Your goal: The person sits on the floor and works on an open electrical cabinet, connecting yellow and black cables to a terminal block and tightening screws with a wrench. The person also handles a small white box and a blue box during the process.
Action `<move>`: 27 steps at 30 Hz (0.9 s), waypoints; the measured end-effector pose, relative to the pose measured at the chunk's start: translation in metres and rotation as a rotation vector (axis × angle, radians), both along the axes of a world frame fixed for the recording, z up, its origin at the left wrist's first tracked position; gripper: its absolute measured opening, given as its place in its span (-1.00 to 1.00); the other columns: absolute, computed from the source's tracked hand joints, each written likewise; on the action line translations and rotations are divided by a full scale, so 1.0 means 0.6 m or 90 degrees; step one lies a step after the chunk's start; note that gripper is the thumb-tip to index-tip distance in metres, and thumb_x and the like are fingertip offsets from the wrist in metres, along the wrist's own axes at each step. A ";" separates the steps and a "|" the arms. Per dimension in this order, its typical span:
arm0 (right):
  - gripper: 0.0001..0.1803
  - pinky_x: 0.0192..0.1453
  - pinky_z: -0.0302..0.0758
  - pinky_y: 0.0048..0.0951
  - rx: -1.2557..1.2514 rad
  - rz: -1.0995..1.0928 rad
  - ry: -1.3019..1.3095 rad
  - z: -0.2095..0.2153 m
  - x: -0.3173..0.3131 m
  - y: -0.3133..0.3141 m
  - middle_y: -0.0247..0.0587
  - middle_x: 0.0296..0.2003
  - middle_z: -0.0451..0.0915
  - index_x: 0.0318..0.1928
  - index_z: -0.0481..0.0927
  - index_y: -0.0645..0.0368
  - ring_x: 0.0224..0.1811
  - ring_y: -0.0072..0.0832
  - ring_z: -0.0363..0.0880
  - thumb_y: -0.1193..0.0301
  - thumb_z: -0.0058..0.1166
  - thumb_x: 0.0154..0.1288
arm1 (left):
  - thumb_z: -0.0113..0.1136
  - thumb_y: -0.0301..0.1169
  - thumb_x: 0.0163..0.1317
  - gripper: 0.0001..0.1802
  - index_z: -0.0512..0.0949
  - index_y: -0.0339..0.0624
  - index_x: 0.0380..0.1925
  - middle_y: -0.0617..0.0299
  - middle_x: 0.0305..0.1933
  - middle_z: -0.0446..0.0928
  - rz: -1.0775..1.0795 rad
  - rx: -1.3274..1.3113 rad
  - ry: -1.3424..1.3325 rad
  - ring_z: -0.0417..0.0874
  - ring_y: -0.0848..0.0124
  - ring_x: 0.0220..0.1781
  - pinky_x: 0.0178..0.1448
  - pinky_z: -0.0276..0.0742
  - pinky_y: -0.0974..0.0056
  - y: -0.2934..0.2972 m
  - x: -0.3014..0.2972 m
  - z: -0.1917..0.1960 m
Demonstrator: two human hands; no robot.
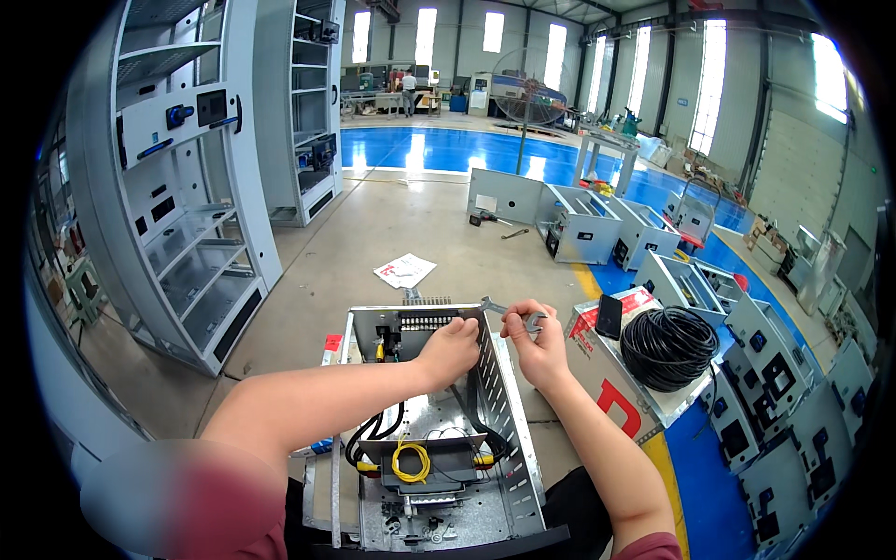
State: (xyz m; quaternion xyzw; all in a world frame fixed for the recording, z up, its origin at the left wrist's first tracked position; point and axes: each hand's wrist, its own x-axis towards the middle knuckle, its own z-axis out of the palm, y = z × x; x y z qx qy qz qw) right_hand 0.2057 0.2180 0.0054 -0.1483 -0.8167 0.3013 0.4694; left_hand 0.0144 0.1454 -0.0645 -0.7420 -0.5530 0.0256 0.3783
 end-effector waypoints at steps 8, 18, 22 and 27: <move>-0.87 0.32 0.28 -0.25 -0.006 -0.002 -0.011 0.005 0.004 -0.003 -0.40 -0.31 0.73 -0.12 0.68 0.07 0.06 -0.31 0.41 0.30 0.20 0.55 | 0.28 -0.23 0.14 -0.81 0.77 -0.05 -0.42 0.33 -0.09 0.60 -0.017 0.011 0.028 0.40 0.28 0.21 0.32 0.25 0.19 -0.004 -0.006 0.008; -0.80 0.30 0.30 -0.24 0.014 -0.014 -0.027 0.000 -0.002 -0.006 -0.37 -0.35 0.72 -0.16 0.67 0.11 0.02 -0.34 0.45 0.27 0.15 0.58 | 0.28 -0.25 0.12 -0.82 0.81 0.02 -0.45 0.34 -0.14 0.64 0.038 -0.041 0.037 0.42 0.28 0.18 0.34 0.26 0.20 -0.003 0.007 0.013; -0.89 0.32 0.29 -0.23 0.004 -0.009 -0.042 -0.005 -0.003 -0.002 -0.38 -0.30 0.73 -0.11 0.67 0.06 0.06 -0.28 0.42 0.33 0.20 0.54 | 0.25 -0.25 0.17 -0.80 0.83 0.05 -0.40 0.44 -0.17 0.68 0.056 -0.042 0.099 0.44 0.30 0.19 0.33 0.22 0.21 -0.005 0.013 0.008; -0.88 0.34 0.28 -0.21 0.000 -0.013 -0.040 -0.006 -0.001 -0.003 -0.38 -0.29 0.74 -0.11 0.67 0.07 0.08 -0.25 0.42 0.32 0.19 0.55 | 0.24 -0.22 0.23 -0.78 0.85 0.09 -0.34 0.51 -0.14 0.71 0.060 -0.041 0.159 0.43 0.32 0.23 0.33 0.18 0.20 -0.005 0.009 0.015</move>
